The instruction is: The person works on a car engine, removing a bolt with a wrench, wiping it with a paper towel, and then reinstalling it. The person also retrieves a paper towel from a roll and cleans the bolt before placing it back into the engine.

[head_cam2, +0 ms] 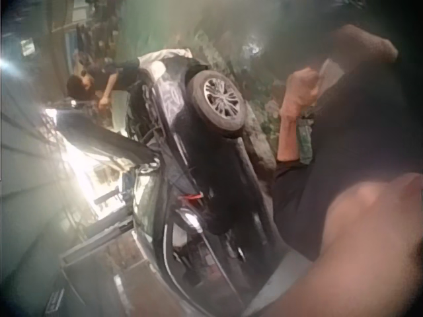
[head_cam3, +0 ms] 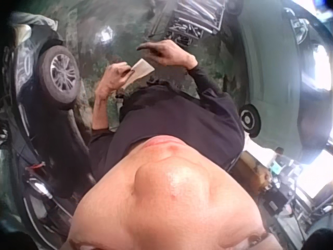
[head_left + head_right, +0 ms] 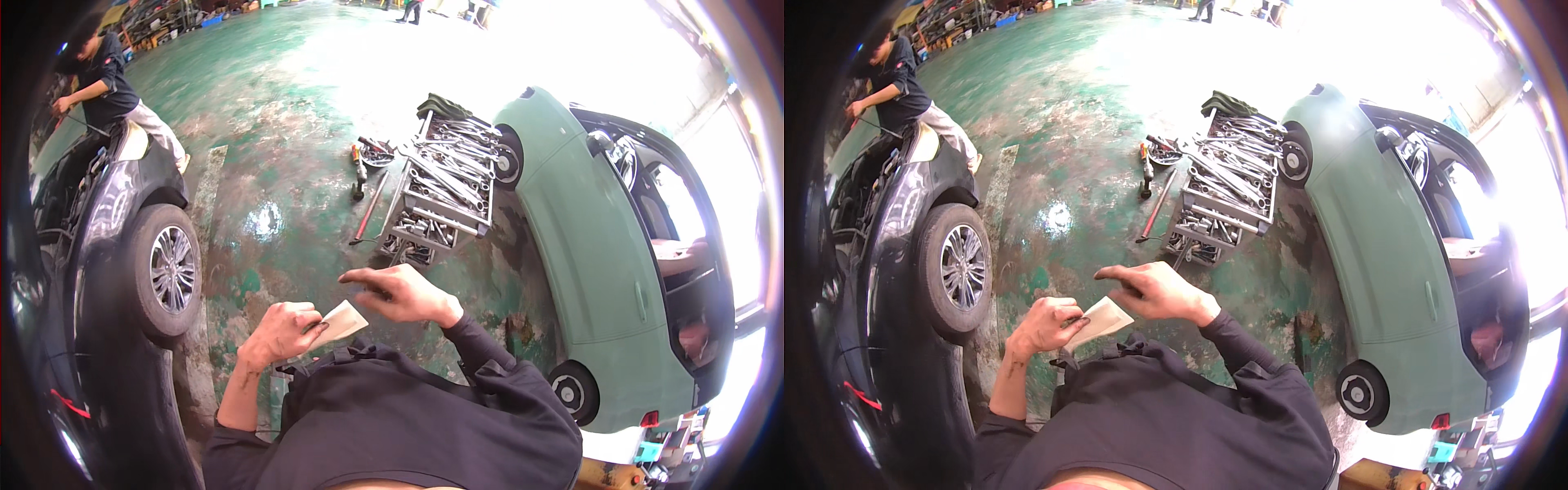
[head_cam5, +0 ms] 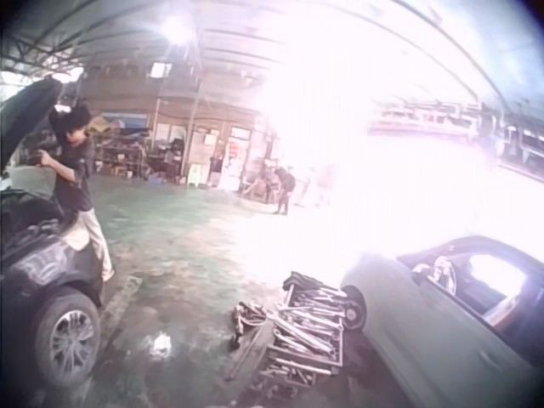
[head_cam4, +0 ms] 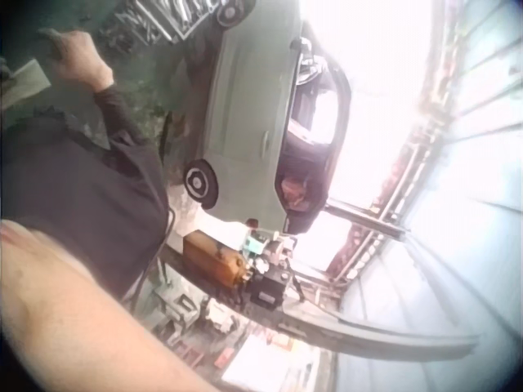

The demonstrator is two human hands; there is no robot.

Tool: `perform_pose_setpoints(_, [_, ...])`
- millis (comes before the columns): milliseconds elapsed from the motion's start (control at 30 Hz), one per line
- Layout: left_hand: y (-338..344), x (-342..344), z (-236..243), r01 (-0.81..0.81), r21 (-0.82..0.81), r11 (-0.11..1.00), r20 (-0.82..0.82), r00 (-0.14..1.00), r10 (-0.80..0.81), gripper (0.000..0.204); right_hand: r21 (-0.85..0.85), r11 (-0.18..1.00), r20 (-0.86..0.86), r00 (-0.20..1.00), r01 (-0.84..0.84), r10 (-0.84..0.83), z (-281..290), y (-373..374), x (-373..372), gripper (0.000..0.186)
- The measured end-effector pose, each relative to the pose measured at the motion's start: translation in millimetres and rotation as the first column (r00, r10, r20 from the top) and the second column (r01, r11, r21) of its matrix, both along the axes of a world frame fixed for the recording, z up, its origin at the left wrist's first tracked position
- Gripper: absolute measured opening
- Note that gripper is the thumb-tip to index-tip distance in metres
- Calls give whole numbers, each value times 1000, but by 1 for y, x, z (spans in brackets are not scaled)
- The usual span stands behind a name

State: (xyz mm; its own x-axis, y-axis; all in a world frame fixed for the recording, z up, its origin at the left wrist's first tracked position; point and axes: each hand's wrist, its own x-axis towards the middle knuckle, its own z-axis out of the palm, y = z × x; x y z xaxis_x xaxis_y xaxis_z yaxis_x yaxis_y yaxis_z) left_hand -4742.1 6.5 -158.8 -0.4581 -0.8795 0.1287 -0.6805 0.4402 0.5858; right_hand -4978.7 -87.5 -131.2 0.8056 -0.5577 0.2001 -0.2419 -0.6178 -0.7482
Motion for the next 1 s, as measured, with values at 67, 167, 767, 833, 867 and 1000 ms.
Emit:
perform_pose_setpoints(67, [5, -5, -2, -6, -39, 999, 75, 997, 9, 18, -188, 966, -138, 979, -175, 151, -4, 4, 9, 31])
perform_pose_setpoints(167, [8, -11, -2, 10, -89, 996, 151, 989, 3, 17, -299, 873, -254, 914, -385, 317, -11, 5, 26, 22])
perform_pose_setpoints(767, [45, 96, 9, -434, 68, 898, -301, 849, 434, 18, -71, 997, -100, 995, -23, 16, 18, -6, 103, 37])
perform_pose_setpoints(833, [48, 109, 7, -547, 110, 830, -309, 775, 552, 23, 46, 985, 47, 985, 166, -168, 8, -4, 114, 43])
perform_pose_setpoints(867, [47, 114, 4, -602, 127, 789, -313, 730, 607, 23, 199, 941, 51, 956, 274, -289, 3, -3, 117, 39])
perform_pose_setpoints(1000, [37, 128, -15, -727, 315, 611, -422, 469, 776, 28, 569, 774, 123, 901, 279, -416, -14, -3, 125, 29])
